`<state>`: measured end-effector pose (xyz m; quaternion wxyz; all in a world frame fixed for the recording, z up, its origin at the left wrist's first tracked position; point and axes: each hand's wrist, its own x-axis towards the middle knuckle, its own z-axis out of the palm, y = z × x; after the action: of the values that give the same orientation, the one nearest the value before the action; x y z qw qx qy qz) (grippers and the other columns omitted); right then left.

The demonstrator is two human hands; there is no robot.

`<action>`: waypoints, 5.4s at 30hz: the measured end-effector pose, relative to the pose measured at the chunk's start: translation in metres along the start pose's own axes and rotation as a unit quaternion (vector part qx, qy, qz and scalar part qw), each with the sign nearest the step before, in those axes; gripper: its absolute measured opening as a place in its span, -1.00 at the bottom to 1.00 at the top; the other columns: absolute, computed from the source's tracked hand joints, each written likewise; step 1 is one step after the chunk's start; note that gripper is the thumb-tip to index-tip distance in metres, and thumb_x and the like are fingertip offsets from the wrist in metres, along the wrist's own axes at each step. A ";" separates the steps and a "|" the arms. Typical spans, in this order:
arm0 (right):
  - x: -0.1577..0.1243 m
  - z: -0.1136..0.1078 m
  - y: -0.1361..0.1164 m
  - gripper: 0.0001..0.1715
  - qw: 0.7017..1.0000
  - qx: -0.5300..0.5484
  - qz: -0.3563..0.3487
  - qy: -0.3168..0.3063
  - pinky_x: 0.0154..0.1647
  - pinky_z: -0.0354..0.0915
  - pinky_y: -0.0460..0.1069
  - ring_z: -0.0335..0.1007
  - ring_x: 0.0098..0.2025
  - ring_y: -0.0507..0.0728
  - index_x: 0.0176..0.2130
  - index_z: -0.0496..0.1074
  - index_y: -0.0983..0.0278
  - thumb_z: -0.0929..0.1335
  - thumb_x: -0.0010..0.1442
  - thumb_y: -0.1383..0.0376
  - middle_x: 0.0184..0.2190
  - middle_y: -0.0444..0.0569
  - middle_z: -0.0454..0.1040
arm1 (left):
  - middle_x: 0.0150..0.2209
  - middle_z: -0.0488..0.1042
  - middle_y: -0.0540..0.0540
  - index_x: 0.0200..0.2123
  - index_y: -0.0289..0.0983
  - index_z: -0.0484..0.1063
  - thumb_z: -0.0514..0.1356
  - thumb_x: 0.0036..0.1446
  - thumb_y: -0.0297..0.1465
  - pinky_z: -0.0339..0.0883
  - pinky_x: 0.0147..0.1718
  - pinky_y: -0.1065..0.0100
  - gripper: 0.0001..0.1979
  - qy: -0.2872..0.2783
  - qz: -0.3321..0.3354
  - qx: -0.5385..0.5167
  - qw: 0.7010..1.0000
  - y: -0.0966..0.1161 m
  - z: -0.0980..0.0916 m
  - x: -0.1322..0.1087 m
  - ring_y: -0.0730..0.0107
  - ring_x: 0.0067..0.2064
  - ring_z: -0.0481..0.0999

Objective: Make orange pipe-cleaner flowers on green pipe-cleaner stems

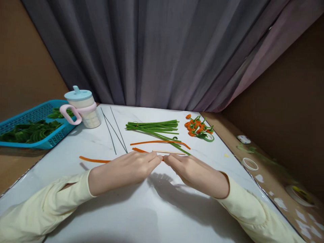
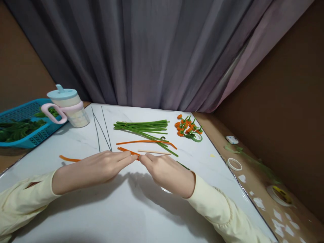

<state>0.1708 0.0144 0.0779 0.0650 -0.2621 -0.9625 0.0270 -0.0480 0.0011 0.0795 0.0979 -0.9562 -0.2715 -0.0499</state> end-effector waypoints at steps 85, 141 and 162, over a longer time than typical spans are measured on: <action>-0.001 0.012 -0.001 -0.71 0.981 0.039 -0.082 0.170 -0.58 0.08 -0.13 0.25 -0.56 -0.03 -0.37 0.29 0.31 0.13 0.05 0.59 -0.53 -0.10 0.41 | -0.47 0.37 -0.05 -0.30 -0.32 0.34 -0.08 0.12 -0.60 0.12 -0.60 0.39 -0.77 0.010 0.030 -0.106 0.994 0.002 -0.007 0.000 0.39 -0.51 0.36; 0.003 0.087 0.018 -0.73 0.979 -0.053 -0.073 0.184 -0.58 -0.08 -0.03 0.15 -0.55 0.04 -0.49 0.36 0.35 0.15 0.04 0.53 -0.59 -0.05 0.34 | -0.50 0.39 -0.03 -0.43 -0.30 0.23 0.00 0.05 -0.67 -0.02 -0.61 0.31 -0.83 -0.070 0.040 -0.026 0.996 -0.010 0.058 0.016 0.35 -0.52 0.35; 0.010 0.099 0.032 -0.65 0.981 -0.053 -0.049 0.181 -0.61 -0.04 -0.04 0.26 -0.50 0.06 -0.35 0.30 0.33 0.04 0.30 0.44 -0.52 -0.06 0.35 | -0.56 0.38 -0.02 -0.47 -0.27 0.21 -0.01 0.17 -0.44 0.09 -0.62 0.31 -0.84 0.010 -0.002 -0.088 0.996 -0.017 0.107 0.019 0.36 -0.54 0.39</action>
<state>0.1641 0.0454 -0.0221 0.2253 -0.2178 -0.9466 -0.0754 -0.0367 0.0478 -0.0194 0.0157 -0.9600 -0.2668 -0.0834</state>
